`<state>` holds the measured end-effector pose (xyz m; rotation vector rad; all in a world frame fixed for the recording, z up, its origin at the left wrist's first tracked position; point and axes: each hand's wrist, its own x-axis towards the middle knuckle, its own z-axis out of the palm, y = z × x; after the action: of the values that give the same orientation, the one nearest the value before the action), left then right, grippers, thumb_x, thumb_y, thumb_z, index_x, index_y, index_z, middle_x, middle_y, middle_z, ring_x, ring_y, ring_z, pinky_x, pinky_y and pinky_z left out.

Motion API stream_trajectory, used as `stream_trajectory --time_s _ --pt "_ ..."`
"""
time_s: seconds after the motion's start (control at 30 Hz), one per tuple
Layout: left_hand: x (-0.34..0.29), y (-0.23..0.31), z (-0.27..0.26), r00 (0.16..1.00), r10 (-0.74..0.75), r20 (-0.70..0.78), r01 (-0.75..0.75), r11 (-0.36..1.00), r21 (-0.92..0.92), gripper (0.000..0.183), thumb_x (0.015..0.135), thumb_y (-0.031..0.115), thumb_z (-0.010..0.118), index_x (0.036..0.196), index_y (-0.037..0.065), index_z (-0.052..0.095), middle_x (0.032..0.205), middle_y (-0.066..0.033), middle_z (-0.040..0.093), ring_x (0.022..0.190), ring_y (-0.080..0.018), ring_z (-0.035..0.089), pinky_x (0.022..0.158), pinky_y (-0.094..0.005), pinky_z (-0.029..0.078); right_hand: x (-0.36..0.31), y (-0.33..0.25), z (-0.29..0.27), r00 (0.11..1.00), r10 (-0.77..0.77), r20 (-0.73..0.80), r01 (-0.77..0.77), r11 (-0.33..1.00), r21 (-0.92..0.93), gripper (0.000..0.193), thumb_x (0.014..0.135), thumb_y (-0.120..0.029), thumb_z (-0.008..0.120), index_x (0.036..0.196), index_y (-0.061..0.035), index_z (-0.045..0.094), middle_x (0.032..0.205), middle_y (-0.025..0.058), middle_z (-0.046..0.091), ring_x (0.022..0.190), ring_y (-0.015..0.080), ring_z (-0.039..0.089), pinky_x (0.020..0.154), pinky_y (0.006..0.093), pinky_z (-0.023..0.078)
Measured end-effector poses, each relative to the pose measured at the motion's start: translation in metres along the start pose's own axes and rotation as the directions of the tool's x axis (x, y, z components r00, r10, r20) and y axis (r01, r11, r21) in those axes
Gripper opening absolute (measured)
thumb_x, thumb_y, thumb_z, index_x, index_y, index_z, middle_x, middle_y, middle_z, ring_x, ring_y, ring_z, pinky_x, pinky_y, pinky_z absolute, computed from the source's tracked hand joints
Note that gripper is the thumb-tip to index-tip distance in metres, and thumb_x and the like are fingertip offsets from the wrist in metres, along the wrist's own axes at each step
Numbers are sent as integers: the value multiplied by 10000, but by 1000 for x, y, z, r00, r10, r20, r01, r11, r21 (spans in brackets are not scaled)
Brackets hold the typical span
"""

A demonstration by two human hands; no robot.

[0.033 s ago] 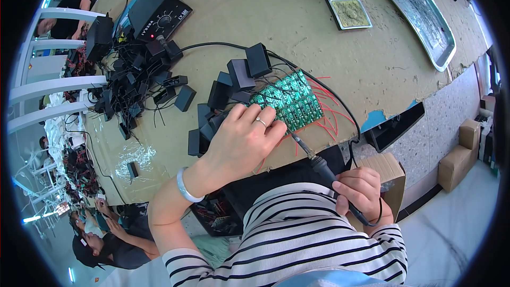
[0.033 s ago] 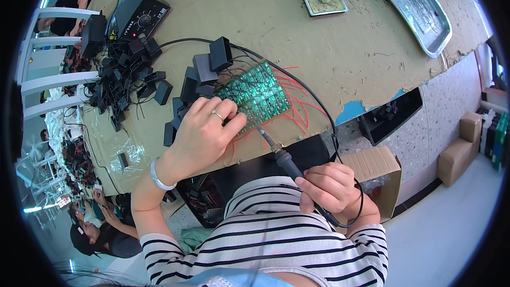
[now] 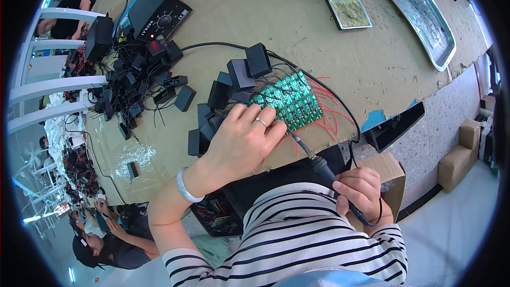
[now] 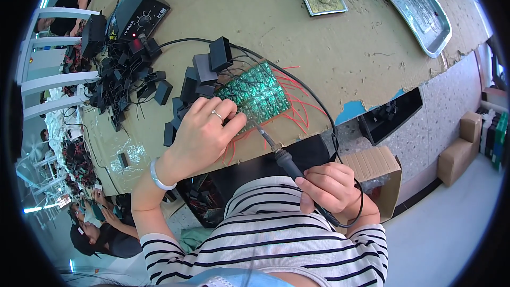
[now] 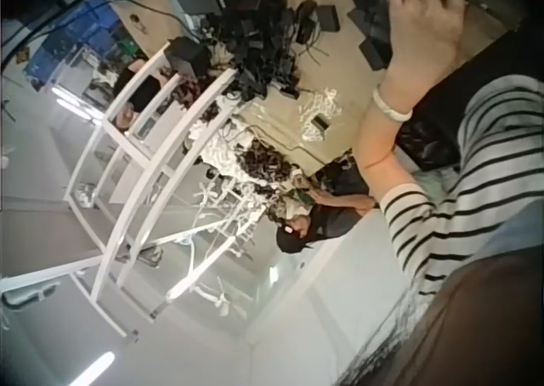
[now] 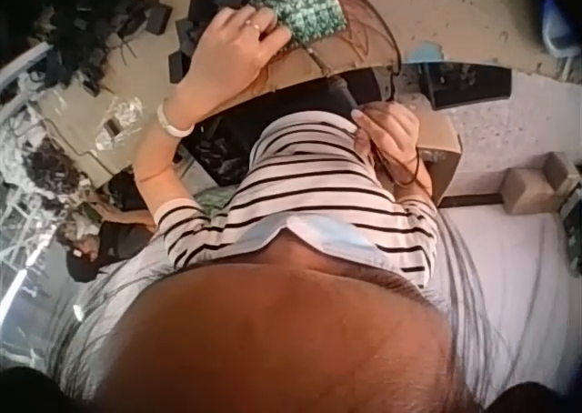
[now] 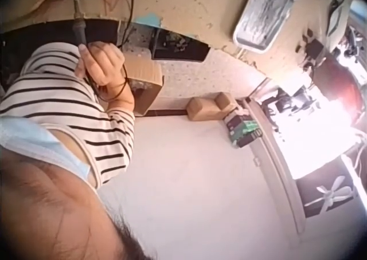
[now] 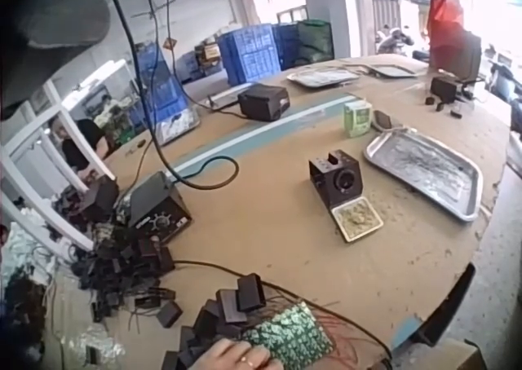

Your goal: Solder electronic components onto a green circuit board at a workbench.

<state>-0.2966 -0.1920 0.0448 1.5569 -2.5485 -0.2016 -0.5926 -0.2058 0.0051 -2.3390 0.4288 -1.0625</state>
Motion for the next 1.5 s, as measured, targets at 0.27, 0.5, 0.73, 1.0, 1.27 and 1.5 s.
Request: stream_trajectory --time_s 0.27,0.5,0.73,1.0,1.27,1.5 --pt "2 1 -2 1000 2 4 -1 1000 -11 167 776 89 645 937 45 645 864 -53 534 803 -220 569 734 -354 429 3 3 -1 999 -24 27 24 1000 9 191 821 -81 637 980 12 684 748 49 618 680 210 659 583 293 559" --pt "0 1 -1 1000 4 14 -4 1000 7 173 778 95 644 942 43 647 859 -54 533 804 -221 567 732 -355 428 -8 -1 -4 999 31 -31 -30 999 26 170 870 -104 642 990 10 679 787 63 625 698 222 668 573 306 549" --pt "3 3 -1 1000 15 15 -16 999 51 177 774 100 637 943 52 649 855 -53 521 803 -221 557 752 -363 439 -5 -1 -11 996 66 -59 -68 997 -23 175 879 -101 621 1019 -7 669 824 71 631 734 226 677 559 312 530" --pt "3 4 -4 1000 22 15 -23 998 62 180 767 101 642 942 57 655 858 -54 526 820 -228 561 787 -375 456 -6 0 -10 993 66 -96 -68 998 -16 174 886 -112 627 1019 -9 671 812 66 629 721 221 673 545 311 517" --pt "-11 2 -27 993 -51 -109 58 996 66 289 758 85 715 1044 46 712 1004 -78 623 940 -281 613 851 -417 497 0 -3 -5 991 80 -103 -76 996 38 174 890 -110 637 1024 -6 672 816 67 641 733 231 678 565 327 516" --pt "-156 -46 -23 297 -617 -729 876 481 -50 372 997 160 584 1330 -5 561 1227 -222 578 1155 -413 531 992 -485 426 -15 -1 -3 960 166 -227 -190 978 -89 136 937 -142 537 954 -29 611 731 114 625 633 282 638 594 396 514"
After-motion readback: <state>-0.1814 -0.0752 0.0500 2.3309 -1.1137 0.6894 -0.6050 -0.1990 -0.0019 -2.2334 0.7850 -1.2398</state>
